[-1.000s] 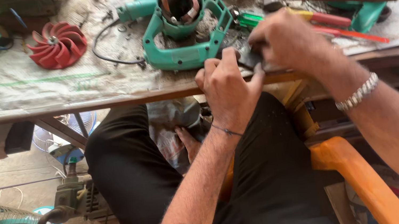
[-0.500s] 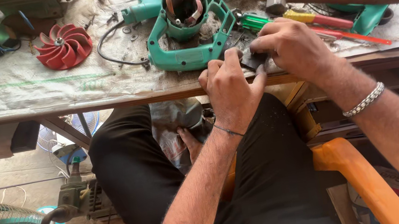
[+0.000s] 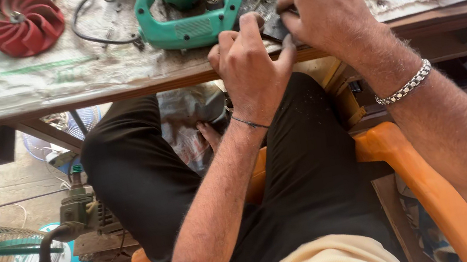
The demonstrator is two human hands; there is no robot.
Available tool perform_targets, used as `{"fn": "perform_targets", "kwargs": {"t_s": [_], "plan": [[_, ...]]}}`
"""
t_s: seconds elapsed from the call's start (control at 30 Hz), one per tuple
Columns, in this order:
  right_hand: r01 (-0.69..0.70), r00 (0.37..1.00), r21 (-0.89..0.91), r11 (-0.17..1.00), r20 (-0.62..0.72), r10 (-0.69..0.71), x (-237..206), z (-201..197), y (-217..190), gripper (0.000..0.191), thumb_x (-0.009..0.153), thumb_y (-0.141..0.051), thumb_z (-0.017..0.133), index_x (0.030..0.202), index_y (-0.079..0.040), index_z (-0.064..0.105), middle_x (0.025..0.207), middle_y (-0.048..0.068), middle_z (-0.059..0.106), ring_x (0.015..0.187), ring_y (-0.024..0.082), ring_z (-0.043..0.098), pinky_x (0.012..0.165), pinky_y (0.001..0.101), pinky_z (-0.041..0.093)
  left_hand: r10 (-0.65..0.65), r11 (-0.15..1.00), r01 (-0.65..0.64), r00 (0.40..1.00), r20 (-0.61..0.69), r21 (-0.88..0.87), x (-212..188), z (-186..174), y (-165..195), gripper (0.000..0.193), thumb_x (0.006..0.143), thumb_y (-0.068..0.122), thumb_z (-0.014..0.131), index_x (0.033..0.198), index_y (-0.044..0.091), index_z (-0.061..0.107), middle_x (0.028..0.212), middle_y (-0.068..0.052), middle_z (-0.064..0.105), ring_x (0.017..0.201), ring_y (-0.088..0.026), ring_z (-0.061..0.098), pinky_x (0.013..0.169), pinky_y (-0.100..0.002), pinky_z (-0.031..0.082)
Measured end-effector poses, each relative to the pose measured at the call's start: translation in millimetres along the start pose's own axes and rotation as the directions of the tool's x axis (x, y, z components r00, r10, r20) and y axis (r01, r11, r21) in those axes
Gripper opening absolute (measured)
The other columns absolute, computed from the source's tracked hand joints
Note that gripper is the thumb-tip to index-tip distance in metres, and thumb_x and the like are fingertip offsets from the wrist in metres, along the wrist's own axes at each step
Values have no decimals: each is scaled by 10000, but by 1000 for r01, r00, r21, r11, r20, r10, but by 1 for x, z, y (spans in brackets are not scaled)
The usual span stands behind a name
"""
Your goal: The person scrapes a small metal component with a file, then handles a disassembled green electric motor housing and rotor. The person aligns the housing parts and prepares to reassemble the motor.
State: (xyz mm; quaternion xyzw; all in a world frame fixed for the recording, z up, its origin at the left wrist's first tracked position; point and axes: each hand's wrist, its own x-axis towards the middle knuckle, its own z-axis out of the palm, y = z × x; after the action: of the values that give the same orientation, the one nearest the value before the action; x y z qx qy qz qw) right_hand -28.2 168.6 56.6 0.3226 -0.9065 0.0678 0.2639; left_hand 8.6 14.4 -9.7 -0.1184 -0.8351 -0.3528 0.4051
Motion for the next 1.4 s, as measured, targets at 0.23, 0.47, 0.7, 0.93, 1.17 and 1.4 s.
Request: {"fn": "perform_targets", "kwargs": {"t_s": [0.23,0.47,0.7,0.93,1.17,1.4], "plan": [[-211,971,84,974,133,199,20,-3,-4,164,820,-88,751,965,-61,823,883,147,780,742,259,756,817,387,616,-36,998,36,999,-9,-51,4,-14,6,468,797,319,836,1128,64,625,863,-55,662,939,-262,609,897,-439,396],[-244,966,76,967,101,236,17,0,-1,156,813,-96,743,936,-61,833,855,164,774,729,280,753,791,371,604,-14,997,11,999,-47,-73,4,-16,6,481,752,299,852,1102,52,631,872,-62,665,921,-263,614,879,-445,396],[-200,980,205,958,27,199,14,-2,-9,176,744,-102,747,890,-44,828,833,179,759,752,313,745,803,380,598,-63,996,61,998,-28,-69,5,-19,7,430,771,303,855,1066,73,642,825,-64,652,901,-265,620,895,-439,417],[-355,935,217,909,92,343,13,4,-1,170,776,-115,743,920,-74,824,847,165,765,761,296,749,811,366,598,-59,996,56,997,-45,-73,3,-17,6,446,772,294,851,1083,55,638,839,-82,657,900,-284,628,883,-453,433],[-341,932,299,891,-17,362,4,15,-2,175,745,-125,751,890,-50,813,860,152,775,777,305,753,748,381,593,-53,995,47,996,-71,-84,8,-21,9,448,747,300,860,1064,58,656,852,-88,663,899,-297,626,865,-456,434],[-331,929,250,910,-83,360,-1,-1,-19,186,760,-135,764,892,-10,804,869,172,772,798,333,745,761,399,595,-69,996,67,997,-32,-60,9,-23,11,426,725,290,858,1033,60,674,835,-82,676,887,-285,629,858,-452,436]]}}
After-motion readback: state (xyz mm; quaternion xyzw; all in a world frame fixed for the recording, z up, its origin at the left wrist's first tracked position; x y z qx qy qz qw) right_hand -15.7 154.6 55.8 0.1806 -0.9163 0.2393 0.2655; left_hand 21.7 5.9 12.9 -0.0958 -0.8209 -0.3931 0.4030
